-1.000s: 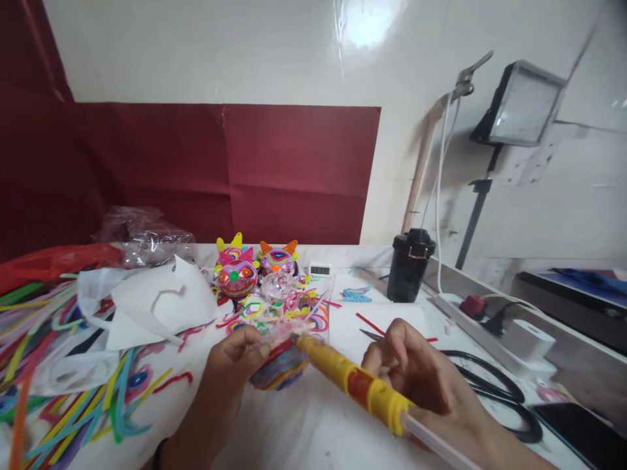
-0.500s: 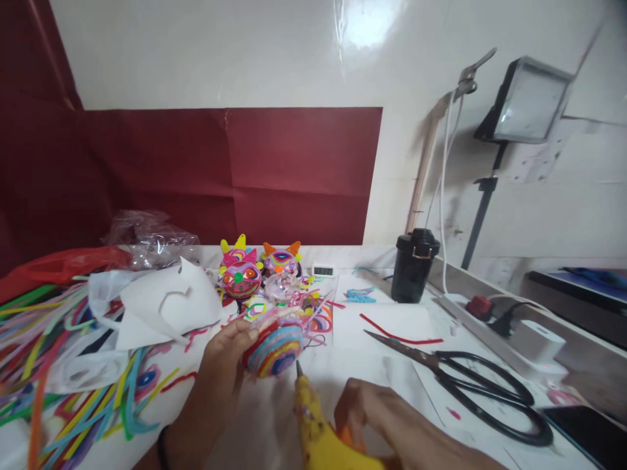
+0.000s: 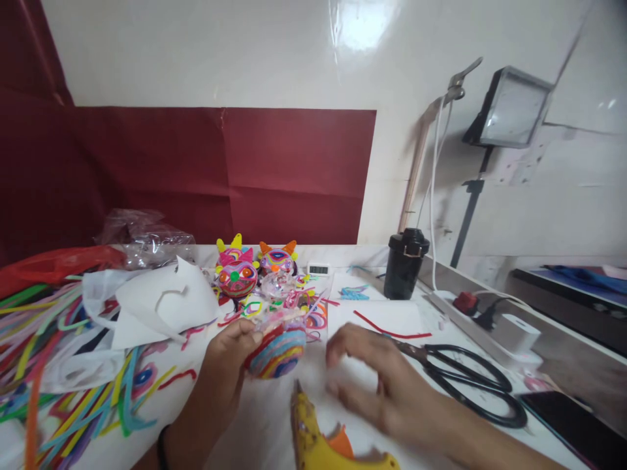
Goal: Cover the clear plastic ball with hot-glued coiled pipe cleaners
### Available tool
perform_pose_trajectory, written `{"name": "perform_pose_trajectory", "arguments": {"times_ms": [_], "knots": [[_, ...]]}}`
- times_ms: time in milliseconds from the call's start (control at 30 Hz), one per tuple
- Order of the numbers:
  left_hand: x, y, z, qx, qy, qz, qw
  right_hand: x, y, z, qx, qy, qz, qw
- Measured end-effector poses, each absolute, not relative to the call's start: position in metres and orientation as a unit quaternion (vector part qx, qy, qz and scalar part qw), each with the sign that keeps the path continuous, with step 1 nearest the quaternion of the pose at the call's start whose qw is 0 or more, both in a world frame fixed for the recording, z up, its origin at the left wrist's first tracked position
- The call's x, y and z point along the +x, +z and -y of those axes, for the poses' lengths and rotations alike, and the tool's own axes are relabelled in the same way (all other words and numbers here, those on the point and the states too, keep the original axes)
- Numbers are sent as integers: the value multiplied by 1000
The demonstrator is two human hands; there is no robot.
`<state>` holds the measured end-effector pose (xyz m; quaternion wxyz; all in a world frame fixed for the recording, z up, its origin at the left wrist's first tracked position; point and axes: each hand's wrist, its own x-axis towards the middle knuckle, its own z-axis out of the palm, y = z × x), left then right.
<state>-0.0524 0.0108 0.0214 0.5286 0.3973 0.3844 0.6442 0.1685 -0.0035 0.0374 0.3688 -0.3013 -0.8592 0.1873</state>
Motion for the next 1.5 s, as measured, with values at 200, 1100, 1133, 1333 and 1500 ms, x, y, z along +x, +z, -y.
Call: {"name": "perform_pose_trajectory", "arguments": {"times_ms": [200, 1100, 1133, 1333, 1500], "knots": [[-54, 16, -9, 426, 623, -406, 516, 151, 61, -28, -379, 286, 782, 404], [-53, 10, -8, 436, 620, -425, 495, 138, 46, -41, -401, 497, 646, 419], [-53, 10, -8, 435, 619, -423, 498, 137, 46, -41, -403, 499, 644, 417], [-53, 9, -8, 425, 624, -431, 494, 137, 48, -40, -410, 512, 634, 410], [-49, 10, -6, 425, 638, -421, 484, 137, 48, -40, -410, 518, 626, 414]]}}
